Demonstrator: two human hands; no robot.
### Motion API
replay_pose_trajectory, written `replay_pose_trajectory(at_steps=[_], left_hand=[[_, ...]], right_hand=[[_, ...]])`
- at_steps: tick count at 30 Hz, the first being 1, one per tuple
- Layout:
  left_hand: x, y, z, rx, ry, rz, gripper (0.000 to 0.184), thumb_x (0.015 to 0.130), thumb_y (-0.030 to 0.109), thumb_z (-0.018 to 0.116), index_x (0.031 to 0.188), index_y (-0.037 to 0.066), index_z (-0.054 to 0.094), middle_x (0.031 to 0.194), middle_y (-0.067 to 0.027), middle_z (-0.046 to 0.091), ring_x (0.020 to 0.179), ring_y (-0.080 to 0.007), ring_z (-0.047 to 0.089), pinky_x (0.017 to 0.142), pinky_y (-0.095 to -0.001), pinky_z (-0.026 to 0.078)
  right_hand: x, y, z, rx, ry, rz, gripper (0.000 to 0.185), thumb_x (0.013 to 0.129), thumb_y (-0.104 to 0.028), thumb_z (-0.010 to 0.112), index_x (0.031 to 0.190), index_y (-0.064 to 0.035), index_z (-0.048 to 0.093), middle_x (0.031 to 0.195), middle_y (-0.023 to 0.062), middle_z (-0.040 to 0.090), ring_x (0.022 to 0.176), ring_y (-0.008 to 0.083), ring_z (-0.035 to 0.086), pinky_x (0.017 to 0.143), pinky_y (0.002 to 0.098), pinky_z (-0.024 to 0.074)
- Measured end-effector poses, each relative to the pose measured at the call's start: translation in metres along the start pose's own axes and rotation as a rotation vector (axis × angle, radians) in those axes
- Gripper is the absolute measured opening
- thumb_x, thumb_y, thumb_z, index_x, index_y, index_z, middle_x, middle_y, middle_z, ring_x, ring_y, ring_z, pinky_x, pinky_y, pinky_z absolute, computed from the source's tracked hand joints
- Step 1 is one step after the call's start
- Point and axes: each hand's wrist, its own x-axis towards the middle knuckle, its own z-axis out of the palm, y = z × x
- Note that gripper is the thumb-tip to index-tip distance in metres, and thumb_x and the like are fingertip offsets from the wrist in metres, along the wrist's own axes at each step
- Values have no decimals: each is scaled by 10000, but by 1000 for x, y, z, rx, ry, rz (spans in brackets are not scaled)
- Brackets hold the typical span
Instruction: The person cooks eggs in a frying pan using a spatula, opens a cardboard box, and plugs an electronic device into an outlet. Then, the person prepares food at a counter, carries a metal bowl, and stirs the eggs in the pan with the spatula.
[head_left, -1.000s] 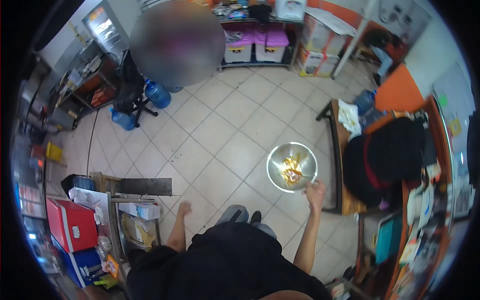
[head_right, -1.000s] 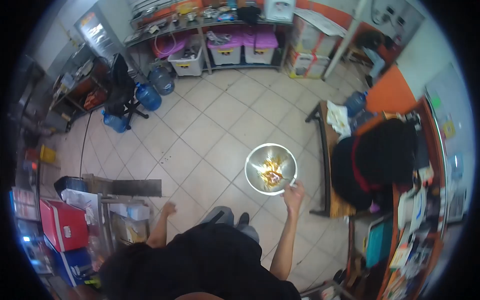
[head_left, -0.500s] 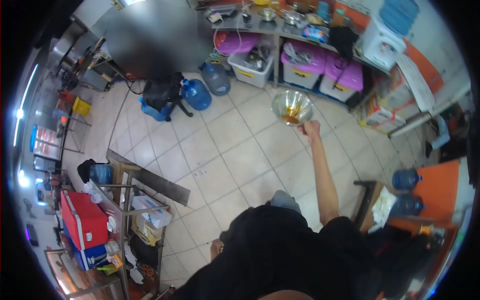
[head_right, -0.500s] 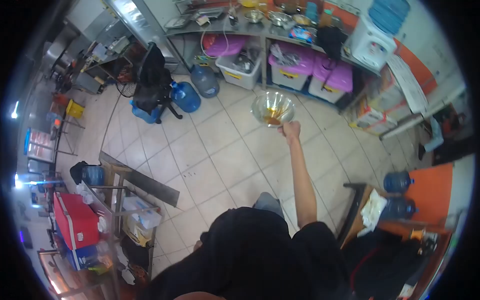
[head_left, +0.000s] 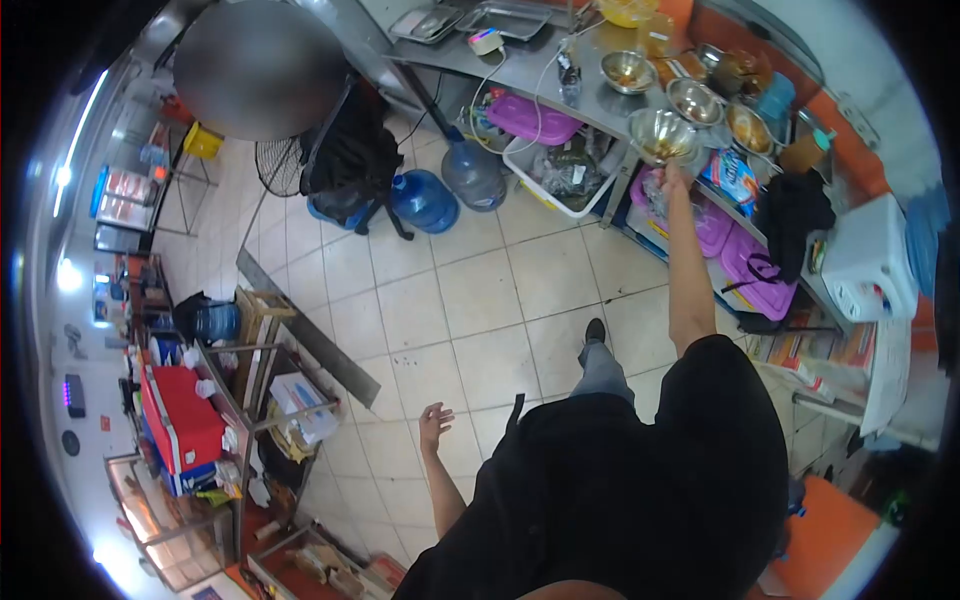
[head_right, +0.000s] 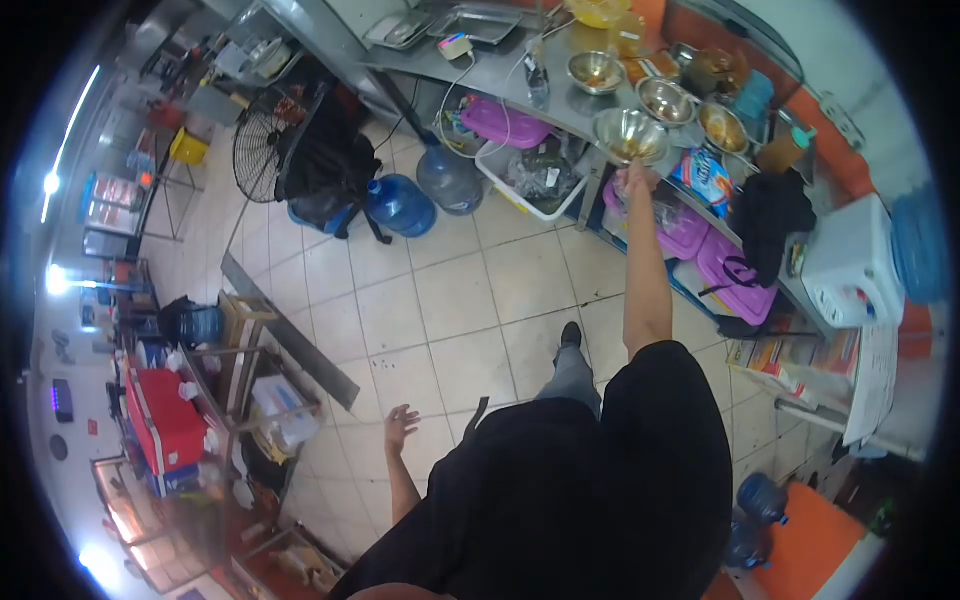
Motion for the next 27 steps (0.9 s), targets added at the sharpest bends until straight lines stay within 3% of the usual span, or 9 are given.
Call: replay_pose_trajectory(at_steps=[5,12,15,16,19,21,23,24,27], left_hand=[[-57,-67,5,-126,253,-147,360,921,350,524,1148,71,538,929,-144,673,767,-218,665,597,-342,529],[-200,-131,89,-186,245,-455,321,919,298,478,1102,41,543,917,-148,657,774,-249,667,608,-393,537],[-213,-124,108,-202,295,-405,309,914,302,495,1047,30,557,895,-141,650,770,-247,667,611,-387,535],[-207,-120,106,-190,310,-362,307,912,304,500,1029,27,562,888,-139,648,768,-247,667,612,-385,534],[-166,-107,68,19,373,-41,306,906,308,517,975,17,576,867,-132,641,764,-245,666,615,-380,532],[-103,-100,13,66,445,109,310,902,312,529,939,10,586,853,-127,637,761,-244,665,617,-376,531],[39,-120,-90,-867,219,-744,201,837,211,654,993,89,619,856,-100,644,689,-248,658,555,-442,530],[118,-123,-122,-181,160,-652,200,893,263,568,999,106,631,853,-100,659,647,-244,644,538,-431,524],[272,5,-259,-80,421,-102,264,873,259,606,1013,35,605,822,-99,662,668,-199,652,523,-356,526]], right_hand=[[-46,-9,37,343,-44,10,943,803,-580,608,1357,83,228,1315,281,422,970,375,628,772,449,542],[-61,58,62,555,-130,43,1142,761,-822,329,1415,87,103,1450,261,272,1261,426,401,1044,485,372],[-14,113,71,309,23,86,1086,729,-867,252,1343,25,338,1249,210,545,1101,349,558,898,451,486],[56,155,42,355,-190,239,1054,728,-869,251,1274,13,434,1150,177,607,1025,330,584,825,428,504],[44,166,69,290,49,314,1033,731,-868,250,1237,3,477,1119,137,625,992,313,582,804,451,494],[48,180,59,317,-174,233,939,758,-847,236,1120,-37,543,877,93,620,818,306,555,802,461,450],[62,198,44,170,-221,236,837,780,-795,329,1122,-54,514,890,98,608,834,330,554,847,465,427],[37,196,64,75,29,335,758,780,-737,394,1117,-66,503,925,108,591,854,345,551,779,481,449],[-38,209,108,91,29,664,604,746,-579,534,1087,-82,514,758,126,588,660,283,573,606,423,487]])
